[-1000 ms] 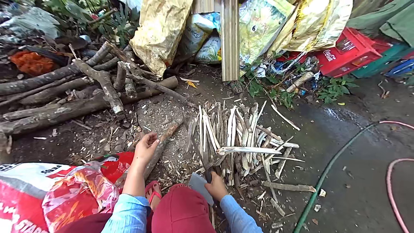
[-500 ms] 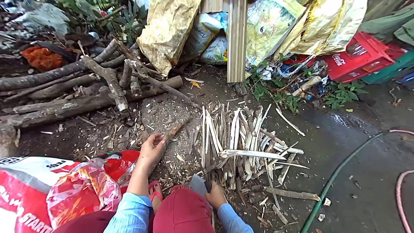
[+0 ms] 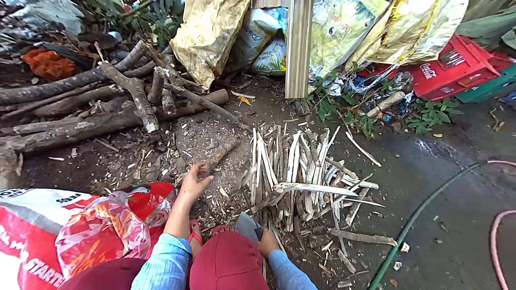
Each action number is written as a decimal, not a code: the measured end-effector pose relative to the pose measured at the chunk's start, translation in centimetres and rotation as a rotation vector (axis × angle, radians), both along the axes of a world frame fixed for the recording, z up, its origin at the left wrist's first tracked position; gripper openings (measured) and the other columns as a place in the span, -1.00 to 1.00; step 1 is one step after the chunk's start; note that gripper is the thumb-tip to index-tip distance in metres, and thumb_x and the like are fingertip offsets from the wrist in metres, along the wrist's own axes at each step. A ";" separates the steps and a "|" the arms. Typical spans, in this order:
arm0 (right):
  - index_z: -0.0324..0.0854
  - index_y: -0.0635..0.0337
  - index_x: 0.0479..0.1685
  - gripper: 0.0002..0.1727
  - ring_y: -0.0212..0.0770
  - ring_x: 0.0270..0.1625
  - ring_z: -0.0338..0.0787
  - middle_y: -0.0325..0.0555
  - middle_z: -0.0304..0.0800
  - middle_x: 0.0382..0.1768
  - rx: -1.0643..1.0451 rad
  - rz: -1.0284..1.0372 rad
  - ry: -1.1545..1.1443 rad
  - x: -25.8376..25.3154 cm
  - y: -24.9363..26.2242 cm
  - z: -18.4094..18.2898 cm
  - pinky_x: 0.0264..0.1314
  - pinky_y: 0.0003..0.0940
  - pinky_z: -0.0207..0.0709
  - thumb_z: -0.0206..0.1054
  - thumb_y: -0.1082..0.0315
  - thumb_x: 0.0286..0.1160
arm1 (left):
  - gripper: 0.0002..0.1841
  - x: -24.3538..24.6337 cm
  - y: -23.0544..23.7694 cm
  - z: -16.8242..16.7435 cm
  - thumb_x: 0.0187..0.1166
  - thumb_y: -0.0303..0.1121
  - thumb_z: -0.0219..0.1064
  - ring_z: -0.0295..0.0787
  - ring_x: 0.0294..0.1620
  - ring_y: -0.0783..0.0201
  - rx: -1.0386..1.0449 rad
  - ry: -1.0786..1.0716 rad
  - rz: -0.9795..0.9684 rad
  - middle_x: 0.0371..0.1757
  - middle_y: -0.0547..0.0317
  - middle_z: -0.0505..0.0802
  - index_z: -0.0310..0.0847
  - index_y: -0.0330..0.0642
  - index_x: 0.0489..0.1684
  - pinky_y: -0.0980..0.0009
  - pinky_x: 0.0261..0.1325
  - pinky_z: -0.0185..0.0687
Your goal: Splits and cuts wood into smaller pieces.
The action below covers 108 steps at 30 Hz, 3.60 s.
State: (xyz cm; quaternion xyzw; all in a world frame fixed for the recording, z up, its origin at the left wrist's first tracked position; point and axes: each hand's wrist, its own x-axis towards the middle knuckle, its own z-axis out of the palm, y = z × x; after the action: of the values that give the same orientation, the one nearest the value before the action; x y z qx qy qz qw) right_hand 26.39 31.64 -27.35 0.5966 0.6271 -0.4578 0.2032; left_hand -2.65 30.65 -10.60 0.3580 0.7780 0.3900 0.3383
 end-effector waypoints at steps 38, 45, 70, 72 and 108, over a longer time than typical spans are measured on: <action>0.49 0.44 0.20 -0.53 -0.21 -0.56 0.67 0.03 0.67 -0.41 -0.096 -0.483 0.432 0.7 0.9 3.3 -0.41 -0.26 0.67 0.41 0.67 0.22 | -0.48 2.1 3.3 -8.1 0.74 -0.43 0.23 0.69 0.40 -0.29 -0.426 0.098 -0.195 0.35 -0.43 0.70 0.27 -0.37 0.65 -0.19 0.49 0.52; 0.44 0.45 0.22 -0.50 -0.21 -0.61 0.69 0.01 0.67 -0.46 0.016 -0.558 0.549 1.9 0.8 7.6 -0.45 -0.27 0.70 0.36 0.65 0.18 | -0.60 1.1 5.4 -5.8 0.75 -0.42 0.25 0.72 0.43 -0.02 -0.009 0.080 -0.148 0.38 -0.29 0.75 0.52 -0.45 0.47 0.13 0.60 0.50; 0.60 0.55 0.25 -0.47 0.28 -0.04 0.83 0.40 0.81 -0.15 0.292 -0.057 0.313 1.8 -0.7 15.1 0.15 0.25 0.60 0.50 0.33 0.37 | -0.65 2.7 7.6 -3.5 0.83 -0.35 0.15 0.72 0.38 -0.25 -0.154 0.263 -0.401 0.27 -0.41 0.77 0.60 -0.50 0.30 -0.11 0.55 0.46; 0.60 0.56 0.24 -0.47 0.28 -0.06 0.83 0.40 0.81 -0.16 0.320 -0.050 0.313 2.2 -1.0 14.5 0.13 0.26 0.61 0.49 0.31 0.38 | -0.65 2.3 7.8 -3.5 0.82 -0.34 0.16 0.73 0.36 -0.25 -0.150 0.267 -0.397 0.24 -0.41 0.78 0.61 -0.49 0.30 -0.13 0.53 0.47; 0.57 0.51 0.29 -0.46 0.23 -0.09 0.83 0.35 0.80 -0.18 0.277 -0.137 0.319 0.7 -0.1 16.7 0.10 0.24 0.63 0.49 0.40 0.31 | -0.56 2.9 9.2 -3.1 0.80 -0.33 0.21 0.66 0.47 -0.31 -0.156 0.270 -0.467 0.37 -0.44 0.73 0.48 -0.45 0.53 -0.18 0.60 0.41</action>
State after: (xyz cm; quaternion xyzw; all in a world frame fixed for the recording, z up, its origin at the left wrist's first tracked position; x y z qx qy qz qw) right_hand 27.12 31.50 -10.63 0.5799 0.6662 -0.4688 -0.0140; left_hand 0.26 39.84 -13.70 0.5490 0.7403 0.1892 0.3386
